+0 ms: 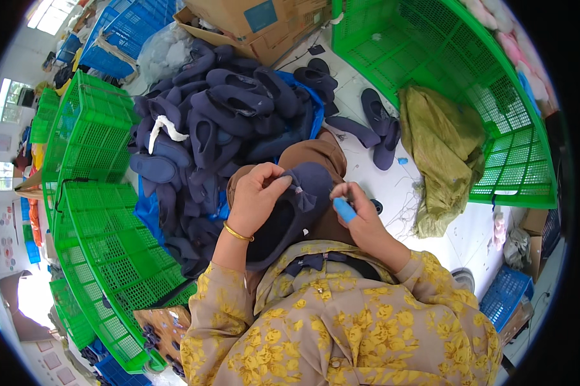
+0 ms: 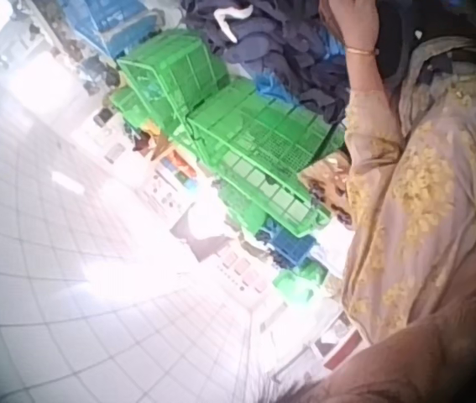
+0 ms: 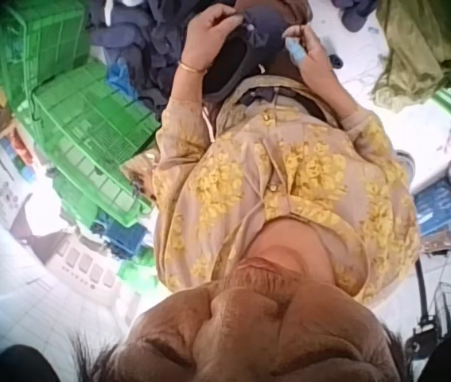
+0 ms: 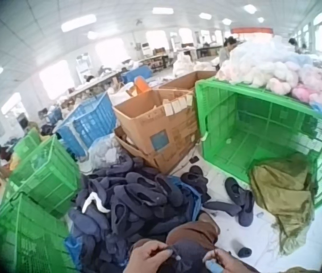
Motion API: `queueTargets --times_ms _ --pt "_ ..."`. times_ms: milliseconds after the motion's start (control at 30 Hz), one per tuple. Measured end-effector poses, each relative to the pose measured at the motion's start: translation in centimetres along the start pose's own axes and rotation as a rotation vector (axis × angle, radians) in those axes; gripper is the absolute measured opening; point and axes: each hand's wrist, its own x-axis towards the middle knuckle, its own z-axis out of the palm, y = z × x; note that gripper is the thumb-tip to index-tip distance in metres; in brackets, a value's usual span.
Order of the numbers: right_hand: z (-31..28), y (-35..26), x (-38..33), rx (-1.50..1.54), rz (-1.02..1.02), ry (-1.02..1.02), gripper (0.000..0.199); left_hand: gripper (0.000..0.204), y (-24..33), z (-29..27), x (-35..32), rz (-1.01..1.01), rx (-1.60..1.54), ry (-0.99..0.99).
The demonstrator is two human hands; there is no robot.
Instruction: The person sits on the floor and uses a small blue tool to trim loose threads and fabric from the edges of dark blue slip-on shoes. The person handles the shoes one at a time, picking them from a pile and placing them back after trimming.
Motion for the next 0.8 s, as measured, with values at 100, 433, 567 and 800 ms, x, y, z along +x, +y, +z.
queueTargets --times_ms 100,433,567,800 --pt "-2.1 -0.4 -2.0 0.474 0.182 0.036 0.006 0.009 -1.0 0.4 0.1 -0.027 -0.115 0.004" --pt "-27.5 11.8 -15.7 0.599 0.54 0.863 0.007 0.009 -0.7 0.6 -0.4 0.031 0.038 0.103" --pt "-44.8 19.1 -31.5 0.437 0.578 1.391 0.025 0.01 -3.0 -0.4 0.7 -0.061 -0.197 0.198" --pt "-47.3 18.7 -31.8 0.309 0.286 1.548 0.009 0.013 -2.7 0.4 0.1 -0.064 -0.216 0.044"
